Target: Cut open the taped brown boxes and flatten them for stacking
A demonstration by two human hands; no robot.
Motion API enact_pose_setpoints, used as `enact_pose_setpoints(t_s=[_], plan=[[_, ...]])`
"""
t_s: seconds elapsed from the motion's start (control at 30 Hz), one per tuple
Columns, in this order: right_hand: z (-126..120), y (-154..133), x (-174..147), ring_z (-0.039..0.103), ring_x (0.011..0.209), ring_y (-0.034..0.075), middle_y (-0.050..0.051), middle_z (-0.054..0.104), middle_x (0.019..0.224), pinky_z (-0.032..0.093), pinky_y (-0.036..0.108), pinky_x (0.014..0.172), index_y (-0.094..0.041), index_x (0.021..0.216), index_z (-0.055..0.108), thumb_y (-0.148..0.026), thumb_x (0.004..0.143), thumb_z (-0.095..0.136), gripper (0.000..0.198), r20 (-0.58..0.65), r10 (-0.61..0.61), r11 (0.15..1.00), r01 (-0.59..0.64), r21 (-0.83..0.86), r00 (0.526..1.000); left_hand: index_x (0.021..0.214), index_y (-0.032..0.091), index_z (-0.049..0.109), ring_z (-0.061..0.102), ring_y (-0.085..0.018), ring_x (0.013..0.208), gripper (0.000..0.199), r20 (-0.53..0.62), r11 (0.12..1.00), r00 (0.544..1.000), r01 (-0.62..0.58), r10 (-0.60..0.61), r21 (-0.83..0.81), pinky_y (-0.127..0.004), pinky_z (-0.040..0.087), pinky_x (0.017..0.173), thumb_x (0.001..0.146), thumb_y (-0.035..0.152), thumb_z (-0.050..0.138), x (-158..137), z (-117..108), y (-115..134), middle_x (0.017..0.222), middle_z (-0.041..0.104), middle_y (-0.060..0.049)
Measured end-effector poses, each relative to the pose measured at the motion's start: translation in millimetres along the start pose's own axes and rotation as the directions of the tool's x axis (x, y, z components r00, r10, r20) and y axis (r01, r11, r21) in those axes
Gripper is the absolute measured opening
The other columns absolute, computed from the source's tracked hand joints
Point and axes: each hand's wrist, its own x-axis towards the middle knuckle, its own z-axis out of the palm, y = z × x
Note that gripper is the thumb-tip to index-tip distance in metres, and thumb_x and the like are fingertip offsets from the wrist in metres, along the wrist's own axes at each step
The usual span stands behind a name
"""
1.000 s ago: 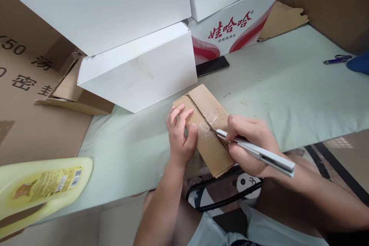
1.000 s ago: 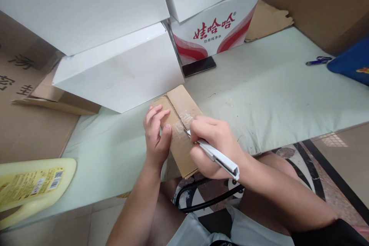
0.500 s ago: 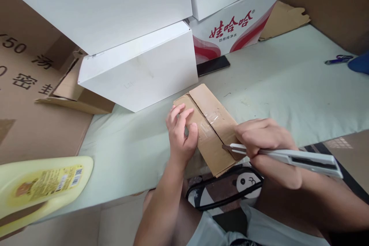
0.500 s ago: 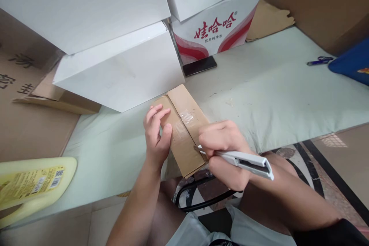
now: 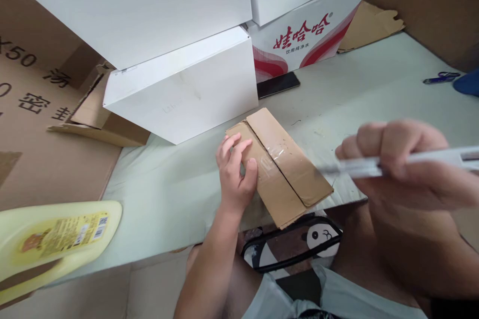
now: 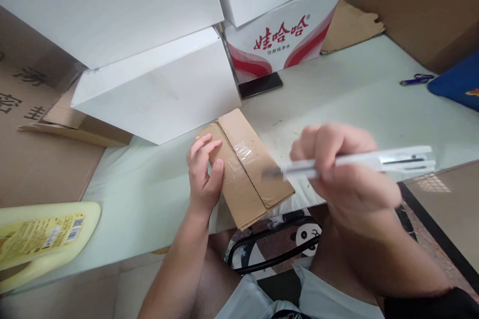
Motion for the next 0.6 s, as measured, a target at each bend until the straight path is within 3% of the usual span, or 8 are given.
enact_pose_setpoints(t_s=[0.07, 0.1, 0.17, 0.23, 0.3, 0.43, 0.53, 0.6], plan=[[-3, 20, 4, 0.043, 0.050, 0.016, -0.003, 0.041, 0.065, 0.036, 0.032, 0.049, -0.028, 0.077, 0.042, -0.024, 0.092, 0.056, 0.021, -0.386, 0.037, 0.988, -0.092, -0.123, 0.922, 0.126, 0.024, 0.065, 0.055, -0.028, 0.139, 0.030, -0.007, 1.000, 1.000, 0.001, -0.001, -0.014, -0.058, 0.034, 0.127, 0.102, 0.035, 0.048, 0, 0, 0, 0.137, 0.061, -0.012], [-4, 33, 6, 0.054, 0.058, 0.018, -0.001, 0.050, 0.073, 0.043, 0.035, 0.053, -0.029, 0.083, 0.048, -0.021, 0.088, 0.060, 0.016, -0.474, 0.033, 0.964, -0.153, -0.218, 0.880, 0.125, 0.024, 0.065, 0.054, -0.028, 0.139, 0.030, -0.007, 1.000, 1.000, 0.007, -0.007, -0.017, -0.058, 0.034, 0.128, 0.103, 0.035, 0.048, 0, 0, 1, 0.137, 0.061, -0.012], [-6, 61, 6, 0.067, 0.085, 0.025, 0.008, 0.062, 0.098, 0.054, 0.042, 0.069, -0.028, 0.091, 0.055, -0.023, 0.089, 0.061, 0.008, -0.418, 0.026, 0.845, -0.244, -0.477, 0.908, 0.125, 0.024, 0.065, 0.054, -0.029, 0.139, 0.030, -0.002, 1.000, 1.000, 0.021, -0.021, -0.019, -0.059, 0.032, 0.128, 0.103, 0.035, 0.047, 0, 0, 1, 0.136, 0.061, -0.012], [-7, 89, 4, 0.068, 0.106, 0.030, 0.013, 0.064, 0.122, 0.058, 0.046, 0.081, -0.026, 0.095, 0.059, -0.024, 0.089, 0.059, 0.006, -0.250, 0.087, 0.689, -0.240, -0.684, 0.964, 0.125, 0.024, 0.065, 0.054, -0.030, 0.139, 0.031, 0.007, 0.999, 1.000, 0.030, -0.030, -0.021, -0.060, 0.031, 0.129, 0.102, 0.036, 0.047, 0, 0, 2, 0.137, 0.061, -0.012], [-8, 111, 1, 0.066, 0.117, 0.033, 0.015, 0.064, 0.135, 0.058, 0.048, 0.088, -0.024, 0.098, 0.061, -0.020, 0.088, 0.055, 0.012, -0.115, 0.186, 0.591, -0.205, -0.780, 0.976, 0.125, 0.024, 0.065, 0.054, -0.030, 0.139, 0.031, 0.007, 0.999, 1.000, 0.029, -0.029, -0.024, -0.060, 0.030, 0.129, 0.102, 0.036, 0.047, 0, 0, 2, 0.137, 0.061, -0.012], [-10, 138, -5, 0.065, 0.126, 0.038, 0.023, 0.064, 0.142, 0.057, 0.055, 0.097, -0.016, 0.107, 0.067, -0.007, 0.081, 0.051, 0.032, 0.011, 0.366, 0.524, -0.197, -0.829, 0.930, 0.124, 0.023, 0.065, 0.054, -0.029, 0.138, 0.031, 0.000, 1.000, 1.000, 0.014, -0.014, -0.017, -0.058, 0.032, 0.128, 0.103, 0.036, 0.047, 1, 0, 2, 0.137, 0.061, -0.012], [-9, 140, -6, 0.065, 0.130, 0.039, 0.019, 0.059, 0.154, 0.058, 0.057, 0.096, -0.017, 0.119, 0.069, -0.004, 0.078, 0.051, 0.046, 0.053, 0.470, 0.474, -0.201, -0.858, 0.881, 0.125, 0.022, 0.065, 0.054, -0.028, 0.138, 0.030, -0.008, 1.000, 1.000, 0.003, -0.004, -0.024, -0.057, 0.034, 0.128, 0.102, 0.034, 0.048, 0, 0, 1, 0.137, 0.061, -0.012], [-7, 133, -3, 0.063, 0.133, 0.038, 0.018, 0.057, 0.156, 0.057, 0.057, 0.100, -0.018, 0.122, 0.069, -0.006, 0.082, 0.051, 0.046, 0.031, 0.484, 0.475, -0.233, -0.849, 0.874, 0.125, 0.022, 0.065, 0.054, -0.027, 0.138, 0.030, -0.010, 1.000, 1.000, 0.002, -0.002, -0.027, -0.057, 0.034, 0.128, 0.102, 0.033, 0.048, 0, 1, 1, 0.136, 0.061, -0.012]])
